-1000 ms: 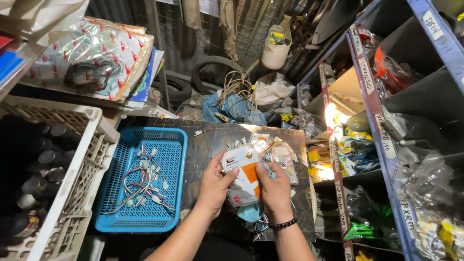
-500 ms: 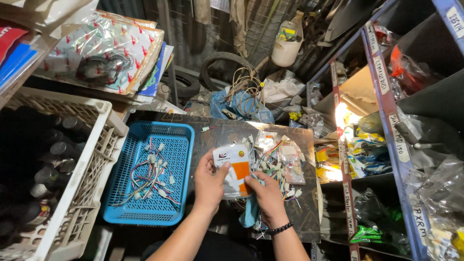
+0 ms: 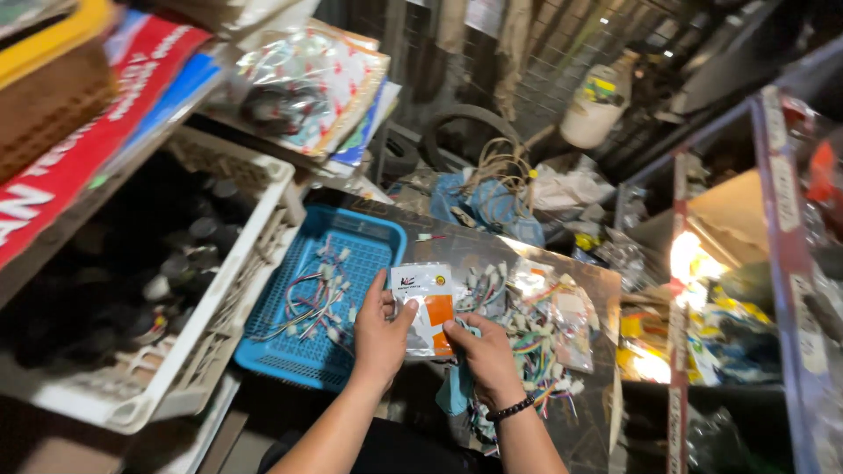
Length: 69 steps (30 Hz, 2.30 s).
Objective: Clean electrical wiring harnesses using a cloth.
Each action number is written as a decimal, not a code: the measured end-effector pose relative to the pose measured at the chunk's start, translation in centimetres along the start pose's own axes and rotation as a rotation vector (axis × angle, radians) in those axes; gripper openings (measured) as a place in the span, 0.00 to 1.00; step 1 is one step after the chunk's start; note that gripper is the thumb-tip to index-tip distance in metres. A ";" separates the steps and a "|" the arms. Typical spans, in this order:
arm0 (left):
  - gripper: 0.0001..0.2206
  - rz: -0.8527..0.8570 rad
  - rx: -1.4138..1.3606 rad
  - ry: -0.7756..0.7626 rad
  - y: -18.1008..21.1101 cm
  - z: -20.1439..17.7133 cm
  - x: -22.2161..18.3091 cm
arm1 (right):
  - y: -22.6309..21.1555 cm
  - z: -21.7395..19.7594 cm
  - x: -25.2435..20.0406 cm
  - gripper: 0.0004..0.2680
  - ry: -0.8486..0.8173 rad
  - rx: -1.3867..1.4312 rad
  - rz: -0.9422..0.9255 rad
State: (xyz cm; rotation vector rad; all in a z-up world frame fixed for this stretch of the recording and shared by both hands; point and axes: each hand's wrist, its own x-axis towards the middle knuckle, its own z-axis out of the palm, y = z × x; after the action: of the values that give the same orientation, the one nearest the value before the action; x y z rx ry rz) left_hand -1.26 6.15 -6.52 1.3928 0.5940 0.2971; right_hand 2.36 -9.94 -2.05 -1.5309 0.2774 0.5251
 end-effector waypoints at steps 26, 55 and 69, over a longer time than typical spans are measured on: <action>0.19 -0.075 0.227 0.147 -2.5 -0.8 0.7 | 5.8 3.8 4.9 0.09 0.090 -0.372 -0.004; 0.18 -0.141 0.482 -0.578 -5.7 16.0 -3.5 | 7.2 -12.7 0.8 0.09 0.675 0.286 0.043; 0.20 -0.073 0.725 -0.644 -6.9 18.2 -2.1 | 8.6 -14.2 4.9 0.11 0.648 0.229 0.145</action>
State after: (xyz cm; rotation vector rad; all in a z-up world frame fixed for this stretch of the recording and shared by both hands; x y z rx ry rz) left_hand 6.05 -11.25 -11.66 2.0257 0.2039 -0.4703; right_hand 4.48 -23.55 -12.45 -1.4249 0.9212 0.0848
